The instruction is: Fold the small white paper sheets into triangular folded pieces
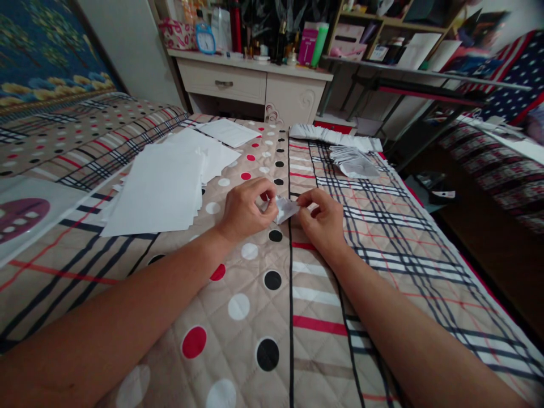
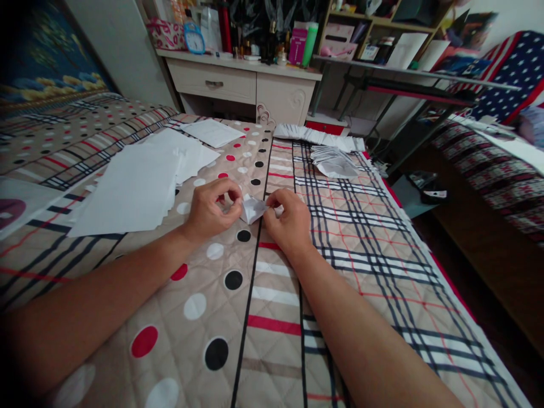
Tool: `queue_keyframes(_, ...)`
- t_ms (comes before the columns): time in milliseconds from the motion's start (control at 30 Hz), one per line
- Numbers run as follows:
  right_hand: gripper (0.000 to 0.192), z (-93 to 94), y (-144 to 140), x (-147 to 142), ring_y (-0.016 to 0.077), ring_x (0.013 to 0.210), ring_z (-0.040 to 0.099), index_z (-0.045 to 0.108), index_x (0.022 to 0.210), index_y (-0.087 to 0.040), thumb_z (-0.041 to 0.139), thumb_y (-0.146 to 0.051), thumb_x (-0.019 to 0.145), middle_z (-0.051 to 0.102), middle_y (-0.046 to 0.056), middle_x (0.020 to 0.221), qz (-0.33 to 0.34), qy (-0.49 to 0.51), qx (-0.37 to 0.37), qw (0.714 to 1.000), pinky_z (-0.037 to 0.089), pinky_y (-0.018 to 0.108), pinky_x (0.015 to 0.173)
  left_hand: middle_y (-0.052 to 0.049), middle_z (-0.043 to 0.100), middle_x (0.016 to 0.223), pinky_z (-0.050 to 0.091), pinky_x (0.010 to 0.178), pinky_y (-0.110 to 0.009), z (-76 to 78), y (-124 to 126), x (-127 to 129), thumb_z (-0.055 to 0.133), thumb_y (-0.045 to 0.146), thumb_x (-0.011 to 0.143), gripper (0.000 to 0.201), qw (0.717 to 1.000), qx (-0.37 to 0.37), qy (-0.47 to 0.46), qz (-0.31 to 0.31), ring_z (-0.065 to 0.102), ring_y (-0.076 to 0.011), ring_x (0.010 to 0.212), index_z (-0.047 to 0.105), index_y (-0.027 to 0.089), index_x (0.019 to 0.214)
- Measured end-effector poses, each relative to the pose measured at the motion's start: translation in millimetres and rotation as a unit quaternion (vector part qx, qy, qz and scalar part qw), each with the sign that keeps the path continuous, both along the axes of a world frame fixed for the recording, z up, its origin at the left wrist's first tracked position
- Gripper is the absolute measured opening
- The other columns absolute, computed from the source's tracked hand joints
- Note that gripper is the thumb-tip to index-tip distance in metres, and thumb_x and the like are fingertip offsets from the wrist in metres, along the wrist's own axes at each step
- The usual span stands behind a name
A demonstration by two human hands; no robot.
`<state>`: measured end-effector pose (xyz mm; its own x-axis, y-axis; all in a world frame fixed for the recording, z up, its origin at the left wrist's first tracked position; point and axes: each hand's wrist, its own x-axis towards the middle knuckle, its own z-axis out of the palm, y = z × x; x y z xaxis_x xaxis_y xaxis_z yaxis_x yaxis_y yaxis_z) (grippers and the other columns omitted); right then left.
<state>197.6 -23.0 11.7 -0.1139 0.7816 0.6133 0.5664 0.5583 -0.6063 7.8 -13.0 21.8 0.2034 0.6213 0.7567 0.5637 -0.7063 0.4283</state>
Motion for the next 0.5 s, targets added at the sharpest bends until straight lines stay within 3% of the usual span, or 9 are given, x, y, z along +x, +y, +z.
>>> queue_keyframes(200, 0.019, -4.1, 7.6, 5.1, 0.0158, 0.080, 0.059, 0.067, 0.087, -0.017, 0.050, -0.015, 0.079, 0.065, 0.001, 0.089, -0.004, -0.012, -0.054, 0.998, 0.041, 0.028, 0.070, 0.003, 0.057, 0.069, 0.035, 0.060, -0.022, -5.5, 10.0, -10.0, 0.056, 0.012, 0.072, 0.004, 0.992, -0.092, 0.009, 0.086, 0.050, -0.0084, 0.061, 0.055, 0.015, 0.074)
queue_keyframes(333, 0.020, -1.7, 3.4, 4.6, 0.0149, 0.076, 0.059, 0.068, 0.090, -0.018, 0.059, -0.014, 0.072, 0.064, 0.001, 0.086, -0.005, -0.025, -0.074, 0.997, 0.041, 0.027, 0.067, 0.000, 0.060, 0.078, 0.038, 0.065, -0.026, -2.4, 6.8, -12.4, 0.057, 0.012, 0.076, 0.006, 0.987, -0.041, 0.109, 0.112, 0.055, -0.0132, 0.074, 0.058, 0.016, 0.081)
queue_keyframes(433, 0.024, -0.2, 1.4, 4.3, 0.0158, 0.083, 0.059, 0.068, 0.096, -0.020, 0.067, -0.015, 0.072, 0.064, 0.001, 0.095, 0.008, -0.082, -0.071, 0.994, 0.042, 0.026, 0.069, 0.000, 0.062, 0.087, 0.041, 0.071, -0.029, -0.3, 4.8, -13.6, 0.056, 0.012, 0.081, 0.016, 0.978, 0.007, 0.184, 0.095, 0.057, -0.0168, 0.087, 0.067, 0.020, 0.090)
queue_keyframes(500, 0.017, 0.0, 1.8, 4.9, 0.0171, 0.089, 0.059, 0.068, 0.092, -0.020, 0.070, -0.018, 0.075, 0.063, 0.002, 0.099, 0.022, -0.105, -0.065, 0.992, 0.043, 0.027, 0.073, -0.001, 0.062, 0.092, 0.041, 0.071, -0.030, 1.0, 2.9, -14.2, 0.056, 0.011, 0.080, 0.021, 0.971, 0.018, 0.222, 0.086, 0.056, -0.0181, 0.090, 0.070, 0.024, 0.089)
